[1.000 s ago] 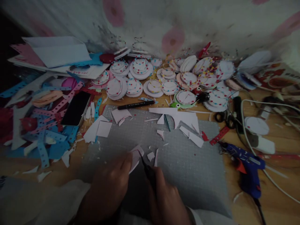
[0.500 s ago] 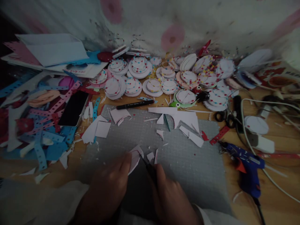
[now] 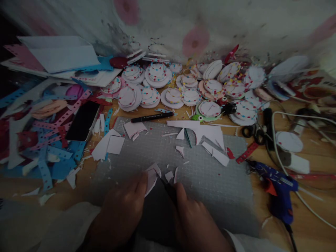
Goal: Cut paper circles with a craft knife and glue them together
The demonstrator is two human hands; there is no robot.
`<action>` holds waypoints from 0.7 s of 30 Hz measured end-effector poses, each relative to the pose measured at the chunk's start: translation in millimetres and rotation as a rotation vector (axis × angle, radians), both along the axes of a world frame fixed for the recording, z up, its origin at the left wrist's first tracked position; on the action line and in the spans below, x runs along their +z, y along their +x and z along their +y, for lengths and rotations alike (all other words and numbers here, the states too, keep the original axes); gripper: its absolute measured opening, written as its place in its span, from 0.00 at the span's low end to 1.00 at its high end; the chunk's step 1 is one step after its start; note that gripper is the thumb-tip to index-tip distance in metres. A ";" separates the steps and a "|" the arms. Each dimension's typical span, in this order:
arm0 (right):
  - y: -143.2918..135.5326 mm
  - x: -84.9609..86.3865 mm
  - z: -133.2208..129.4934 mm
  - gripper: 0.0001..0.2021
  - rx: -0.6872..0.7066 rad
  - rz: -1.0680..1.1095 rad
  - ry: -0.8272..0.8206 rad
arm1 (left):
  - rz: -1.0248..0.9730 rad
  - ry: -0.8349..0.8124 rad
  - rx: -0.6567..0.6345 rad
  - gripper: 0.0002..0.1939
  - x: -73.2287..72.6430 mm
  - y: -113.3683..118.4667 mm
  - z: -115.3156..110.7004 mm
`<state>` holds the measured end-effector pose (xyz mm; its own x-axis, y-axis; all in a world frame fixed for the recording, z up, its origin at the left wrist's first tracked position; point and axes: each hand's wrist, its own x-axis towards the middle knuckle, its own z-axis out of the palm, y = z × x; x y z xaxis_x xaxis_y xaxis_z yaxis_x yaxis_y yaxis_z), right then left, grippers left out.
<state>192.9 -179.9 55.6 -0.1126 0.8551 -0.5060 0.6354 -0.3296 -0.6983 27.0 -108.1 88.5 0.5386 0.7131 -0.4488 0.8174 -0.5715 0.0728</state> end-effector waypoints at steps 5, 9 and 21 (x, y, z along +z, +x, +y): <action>0.6 1.1 1.8 0.14 0.010 0.001 0.027 | -0.010 0.028 -0.023 0.24 -1.7 0.8 0.8; -2.0 -1.0 3.4 0.14 0.004 -0.015 0.039 | 0.045 -0.053 -0.012 0.25 4.1 2.7 6.2; -7.5 -4.6 3.0 0.20 0.064 -0.133 -0.088 | 0.121 -0.198 0.012 0.29 11.3 6.7 8.5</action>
